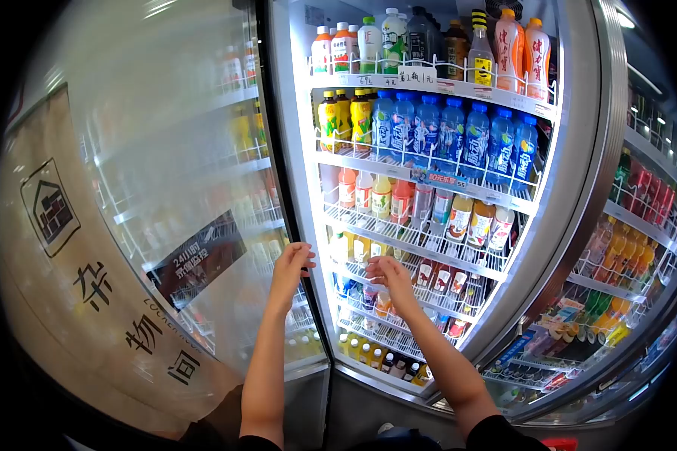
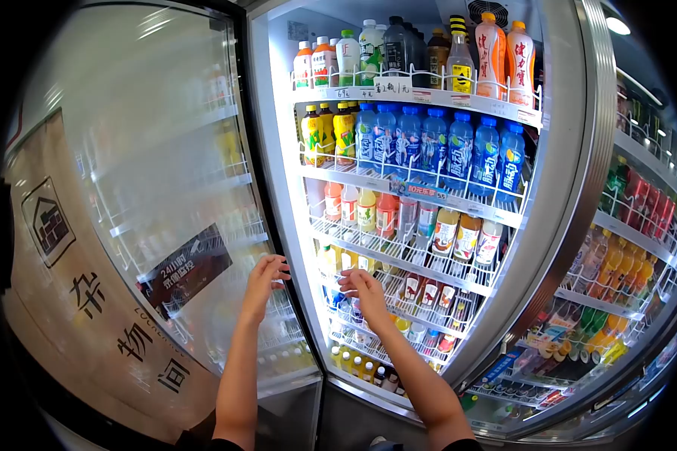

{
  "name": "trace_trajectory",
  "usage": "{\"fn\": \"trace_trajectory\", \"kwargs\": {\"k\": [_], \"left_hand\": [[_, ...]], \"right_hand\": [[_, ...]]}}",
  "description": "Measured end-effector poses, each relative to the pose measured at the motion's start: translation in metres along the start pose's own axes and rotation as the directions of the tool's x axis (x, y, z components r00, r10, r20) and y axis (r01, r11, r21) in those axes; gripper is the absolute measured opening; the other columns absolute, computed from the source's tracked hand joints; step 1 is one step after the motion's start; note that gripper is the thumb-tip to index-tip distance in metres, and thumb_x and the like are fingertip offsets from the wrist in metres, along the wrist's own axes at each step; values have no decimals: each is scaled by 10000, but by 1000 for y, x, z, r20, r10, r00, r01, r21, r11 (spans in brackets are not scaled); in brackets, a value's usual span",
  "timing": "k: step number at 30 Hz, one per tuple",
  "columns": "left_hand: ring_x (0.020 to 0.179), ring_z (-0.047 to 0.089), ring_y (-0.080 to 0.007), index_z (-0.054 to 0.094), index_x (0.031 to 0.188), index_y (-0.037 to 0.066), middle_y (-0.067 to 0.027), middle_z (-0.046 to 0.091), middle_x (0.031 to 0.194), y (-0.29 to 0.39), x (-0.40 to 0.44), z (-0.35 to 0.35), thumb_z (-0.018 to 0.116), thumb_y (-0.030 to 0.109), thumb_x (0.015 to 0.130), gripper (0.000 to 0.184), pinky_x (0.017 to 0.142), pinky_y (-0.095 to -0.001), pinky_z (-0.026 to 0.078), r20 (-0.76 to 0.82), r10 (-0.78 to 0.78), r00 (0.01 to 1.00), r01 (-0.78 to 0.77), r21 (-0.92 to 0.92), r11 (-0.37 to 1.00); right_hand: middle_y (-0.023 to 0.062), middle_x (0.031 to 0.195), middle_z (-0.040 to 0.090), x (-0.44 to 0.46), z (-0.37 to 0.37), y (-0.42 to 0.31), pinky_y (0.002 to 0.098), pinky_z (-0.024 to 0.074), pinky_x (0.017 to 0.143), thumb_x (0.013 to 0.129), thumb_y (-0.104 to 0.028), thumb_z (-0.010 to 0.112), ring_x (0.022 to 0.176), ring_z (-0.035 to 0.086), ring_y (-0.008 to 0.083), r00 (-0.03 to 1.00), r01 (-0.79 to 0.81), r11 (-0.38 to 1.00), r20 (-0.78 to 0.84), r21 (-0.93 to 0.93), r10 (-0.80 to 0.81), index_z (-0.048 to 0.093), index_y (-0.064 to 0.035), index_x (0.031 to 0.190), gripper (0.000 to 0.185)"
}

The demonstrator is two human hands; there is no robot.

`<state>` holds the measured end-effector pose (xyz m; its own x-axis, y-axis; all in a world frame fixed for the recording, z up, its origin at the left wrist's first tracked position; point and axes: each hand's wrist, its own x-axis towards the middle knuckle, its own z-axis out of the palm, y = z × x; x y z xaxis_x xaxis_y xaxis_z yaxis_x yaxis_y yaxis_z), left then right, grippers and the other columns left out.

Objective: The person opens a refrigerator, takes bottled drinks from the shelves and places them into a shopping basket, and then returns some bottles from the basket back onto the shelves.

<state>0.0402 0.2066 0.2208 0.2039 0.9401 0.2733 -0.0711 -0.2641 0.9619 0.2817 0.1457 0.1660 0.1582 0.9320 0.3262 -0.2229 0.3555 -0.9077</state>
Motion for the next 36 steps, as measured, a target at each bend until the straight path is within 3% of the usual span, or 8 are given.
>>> {"fn": "trace_trajectory", "kwargs": {"k": [7,13,16,20,25,31,34,36], "left_hand": [[912,637,-153,563,1193,74,-67,649,1067,32,68,31,536,315,984,320,783,-284,477,-68,87,994,-91,-56,994],[1063,583,-176,503,1288,62,-88,612,1176,22,139,39,474,397,997,444,898,-340,436,-108,141,984,-146,-46,988],[1132,555,-206,491,1321,54,-110,597,1222,5,170,40,441,445,1004,505,947,-357,412,-172,122,978,-150,-158,976],[1176,545,-214,510,1326,47,-123,583,1278,7,214,46,405,449,1013,520,983,-360,393,-136,130,982,-158,-216,964],[1244,521,-203,509,1358,36,-128,566,1334,23,269,68,337,431,1030,541,1049,-352,364,-141,214,967,-246,-272,930],[1365,403,-242,437,1418,9,-166,485,1425,39,335,71,279,456,1037,608,1172,-376,227,-127,321,939,-343,-241,908],[1400,354,-246,405,1439,-2,-176,429,1471,36,366,70,252,490,1022,663,1191,-373,179,-148,313,938,-344,-286,894],[1405,345,-246,398,1445,-4,-176,423,1476,39,376,69,236,499,1018,680,1194,-373,166,-153,275,949,-309,-286,907]], "right_hand": [[71,993,680,108,-10,-36,271,519,781,1029,-277,458,881,652,136,990,130,991,61,-23,-129,627,-9,1135,334],[110,1085,682,182,-8,-59,290,526,822,1033,-277,442,962,658,164,969,223,975,108,16,-223,592,18,1238,389],[147,1170,656,218,-1,-59,319,521,892,1032,-280,448,1033,650,198,966,245,962,49,116,-252,560,42,1280,421],[180,1241,612,256,16,-63,334,512,926,1022,-281,466,1088,631,235,951,290,945,64,151,-302,531,56,1310,448],[180,1226,605,307,22,-79,337,484,984,1021,-282,462,1137,607,256,963,265,963,42,55,-267,500,81,1330,479],[219,1292,573,364,32,-94,347,475,1001,1011,-285,450,1192,580,274,961,274,961,51,-31,-272,444,71,1375,509],[228,1294,576,403,33,-92,329,478,989,995,-267,463,1186,586,276,947,316,893,49,-320,-317,451,69,1375,507],[227,1273,592,435,28,-75,324,479,983,992,-262,465,1171,597,272,927,357,858,29,-370,-373,470,69,1361,495]]}}
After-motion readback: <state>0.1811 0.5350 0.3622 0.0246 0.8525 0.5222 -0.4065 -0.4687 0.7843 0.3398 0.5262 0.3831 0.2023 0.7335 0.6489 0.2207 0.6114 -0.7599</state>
